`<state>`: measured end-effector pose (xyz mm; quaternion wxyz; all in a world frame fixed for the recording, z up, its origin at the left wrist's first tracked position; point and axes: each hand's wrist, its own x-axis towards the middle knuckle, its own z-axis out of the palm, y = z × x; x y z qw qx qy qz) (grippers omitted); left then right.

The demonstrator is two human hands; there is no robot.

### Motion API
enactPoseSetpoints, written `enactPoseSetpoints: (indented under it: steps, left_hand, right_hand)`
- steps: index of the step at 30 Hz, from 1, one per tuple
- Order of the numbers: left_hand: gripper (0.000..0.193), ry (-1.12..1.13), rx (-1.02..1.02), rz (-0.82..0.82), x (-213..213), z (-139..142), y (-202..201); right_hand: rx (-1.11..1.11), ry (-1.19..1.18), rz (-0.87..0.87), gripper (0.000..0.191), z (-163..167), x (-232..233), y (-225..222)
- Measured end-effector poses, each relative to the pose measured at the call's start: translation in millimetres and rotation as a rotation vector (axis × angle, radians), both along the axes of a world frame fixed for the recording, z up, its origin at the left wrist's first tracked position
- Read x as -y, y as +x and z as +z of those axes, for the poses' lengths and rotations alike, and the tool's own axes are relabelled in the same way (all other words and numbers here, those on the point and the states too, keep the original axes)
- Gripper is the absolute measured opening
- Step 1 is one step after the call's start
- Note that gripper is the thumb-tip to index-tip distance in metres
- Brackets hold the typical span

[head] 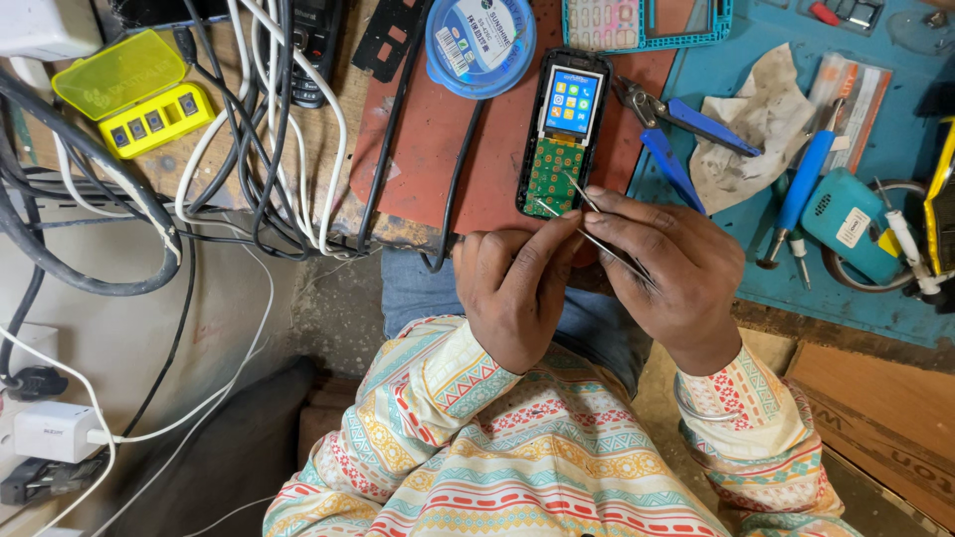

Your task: The person holds a disassembled feature phone with its keypad membrane exposed and uses tweezers to work on the keypad buttons and contacts, pressing keys and testing the phone screen while manipulating the small components on the repair mat.

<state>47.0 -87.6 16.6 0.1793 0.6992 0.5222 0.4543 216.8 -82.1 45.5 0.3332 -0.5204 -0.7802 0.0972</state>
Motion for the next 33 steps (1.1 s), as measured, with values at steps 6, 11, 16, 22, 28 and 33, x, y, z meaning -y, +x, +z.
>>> enactPoseSetpoints:
  steps: [6,11,16,22,28,33]
  left_hand:
    - [0.037,0.004,0.002,-0.011,0.3,-2.3,-0.6]
    - [0.037,0.014,-0.007,-0.011,0.7,-4.2,0.2]
    - [0.036,0.013,-0.023,-0.009,0.7,-5.3,1.2]
    - [0.035,0.003,-0.012,-0.006,2.0,-4.1,2.6]
    - [0.035,-0.002,-0.036,0.001,2.2,-2.9,1.5]
    - [0.035,0.003,-0.021,0.011,1.7,-4.0,2.9]
  right_hand:
    - [-0.013,-0.016,-0.003,0.030,0.6,-0.6,0.4]
    - [-0.043,-0.025,0.007,0.031,1.6,-1.8,1.3]
    - [-0.068,-0.035,0.039,0.029,3.3,-4.4,4.3]
    - [-0.072,-0.038,0.059,0.028,4.4,-6.9,6.1]
    - [-0.056,-0.056,0.060,0.029,6.1,-6.9,7.0]
    - [-0.052,-0.052,0.056,0.030,5.6,-7.1,6.5]
